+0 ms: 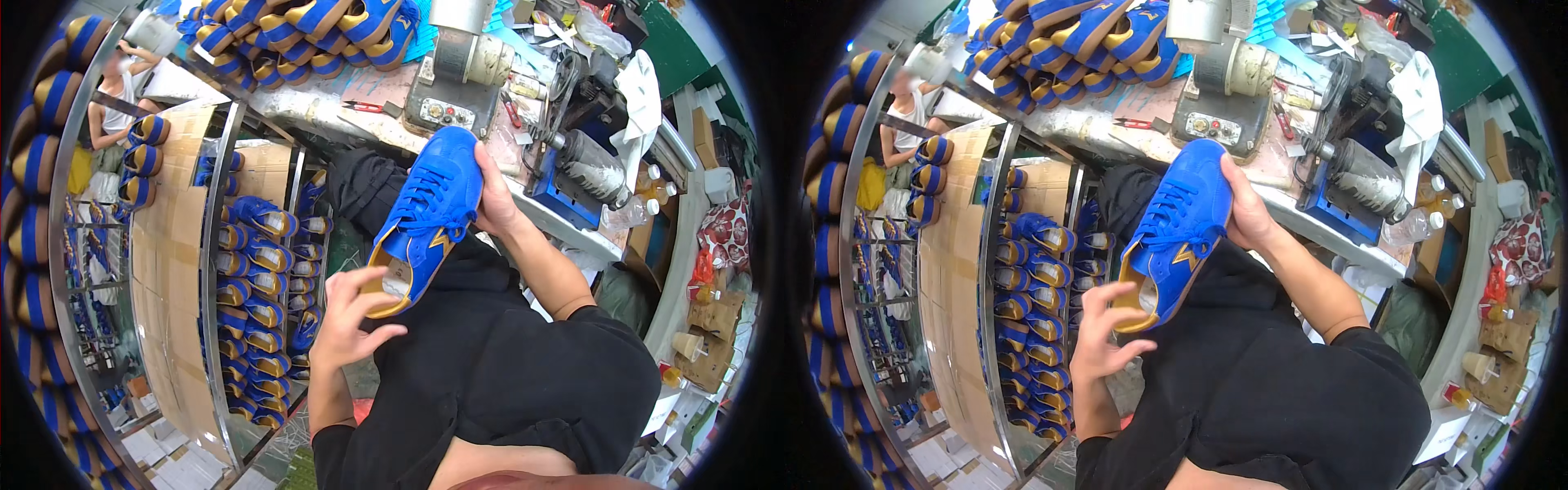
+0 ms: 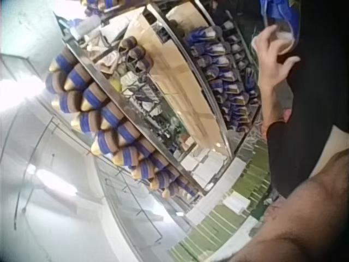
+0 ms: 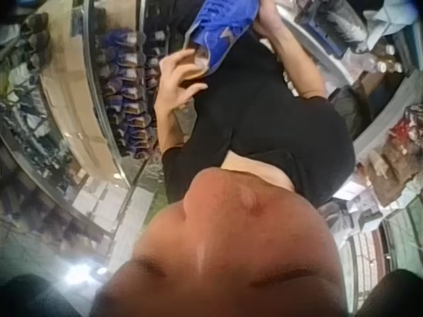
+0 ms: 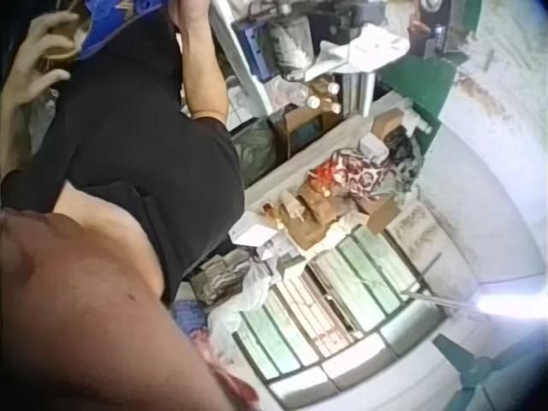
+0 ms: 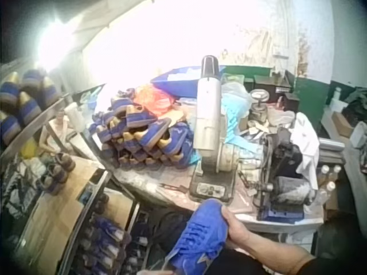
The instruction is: The person sits on the floor and inspects a blue and yellow sneaker by hand, turning it over to view the sole, laces, and interior. The person repeatedly picks up and places down the shoe while examining its condition.
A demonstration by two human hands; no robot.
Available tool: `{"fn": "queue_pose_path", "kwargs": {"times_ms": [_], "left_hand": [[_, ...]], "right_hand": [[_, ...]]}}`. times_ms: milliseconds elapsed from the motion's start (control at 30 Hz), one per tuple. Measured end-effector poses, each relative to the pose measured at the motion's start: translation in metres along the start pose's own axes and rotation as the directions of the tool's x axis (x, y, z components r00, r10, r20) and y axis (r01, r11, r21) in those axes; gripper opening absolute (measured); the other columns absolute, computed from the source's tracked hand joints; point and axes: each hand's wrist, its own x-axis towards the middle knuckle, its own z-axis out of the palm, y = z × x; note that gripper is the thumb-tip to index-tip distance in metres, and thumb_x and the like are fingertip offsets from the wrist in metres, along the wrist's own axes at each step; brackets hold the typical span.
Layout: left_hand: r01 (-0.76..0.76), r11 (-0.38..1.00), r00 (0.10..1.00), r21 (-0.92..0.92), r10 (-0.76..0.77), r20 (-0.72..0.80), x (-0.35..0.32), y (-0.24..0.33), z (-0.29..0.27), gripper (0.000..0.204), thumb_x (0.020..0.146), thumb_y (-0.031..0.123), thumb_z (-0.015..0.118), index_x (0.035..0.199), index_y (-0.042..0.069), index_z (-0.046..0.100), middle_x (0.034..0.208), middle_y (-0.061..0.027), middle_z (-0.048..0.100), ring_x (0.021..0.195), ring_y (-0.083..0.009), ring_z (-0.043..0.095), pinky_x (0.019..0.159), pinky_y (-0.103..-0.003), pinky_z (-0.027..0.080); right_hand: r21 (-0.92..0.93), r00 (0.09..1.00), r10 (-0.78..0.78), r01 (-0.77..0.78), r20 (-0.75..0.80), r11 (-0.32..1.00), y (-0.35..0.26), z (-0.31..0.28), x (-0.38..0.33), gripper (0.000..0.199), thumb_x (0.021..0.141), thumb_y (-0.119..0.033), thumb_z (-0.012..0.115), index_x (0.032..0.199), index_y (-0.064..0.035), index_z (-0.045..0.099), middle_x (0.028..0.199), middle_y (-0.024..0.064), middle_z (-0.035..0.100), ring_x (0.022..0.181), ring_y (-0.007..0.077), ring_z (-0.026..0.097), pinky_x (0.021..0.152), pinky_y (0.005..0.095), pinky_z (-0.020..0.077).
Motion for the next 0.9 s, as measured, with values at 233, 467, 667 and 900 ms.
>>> {"fn": "queue_pose_path", "kwargs": {"times_ms": [233,467,667,900], "left_hand": [[0.248,0.918,0.955,-0.309,-0.285,-0.08,0.129,-0.033,-0.022,0.033,0.078,0.007,0.071,0.108,-0.003,0.064,0.113,-0.0118,0.06,0.097,-0.0165,0.061,0.083,-0.028,0.05],[0.289,0.866,0.955,-0.409,-0.291,0.057,0.202,-0.048,-0.023,0.013,0.087,0.002,0.069,0.096,-0.007,0.068,0.088,-0.0089,0.069,0.076,-0.0105,0.064,0.071,-0.024,0.052],[0.345,0.583,0.922,-0.736,-0.359,0.148,0.239,-0.061,-0.024,0.014,0.091,0.009,0.069,0.093,-0.005,0.07,0.081,-0.0028,0.068,0.07,-0.0046,0.058,0.063,-0.019,0.046],[0.42,0.315,0.884,-0.851,-0.354,0.306,0.27,-0.061,-0.022,0.016,0.091,0.011,0.068,0.094,-0.004,0.07,0.084,-0.0042,0.069,0.074,-0.0059,0.059,0.069,-0.021,0.046]], "right_hand": [[-0.029,0.987,-0.099,0.096,-0.13,0.995,-0.039,-0.005,0.015,0.063,0.102,-0.054,0.037,0.138,-0.0033,0.044,0.128,0.0126,0.059,0.116,0.0221,0.059,0.102,0.0389,0.0472],[0.072,0.949,-0.166,0.191,-0.268,0.979,-0.071,-0.014,0.028,0.063,0.101,-0.056,0.035,0.134,-0.0038,0.048,0.126,0.0122,0.06,0.114,0.0224,0.06,0.101,0.04,0.0475],[0.143,0.918,-0.18,0.243,-0.353,0.959,-0.095,-0.005,0.036,0.065,0.101,-0.057,0.035,0.135,-0.0034,0.048,0.127,0.0135,0.06,0.116,0.0247,0.059,0.103,0.0413,0.0456],[0.208,0.903,-0.189,0.285,-0.387,0.936,-0.115,0.002,0.032,0.071,0.099,-0.061,0.034,0.134,-0.0008,0.049,0.125,0.0184,0.061,0.112,0.0306,0.061,0.102,0.0465,0.0473]]}}
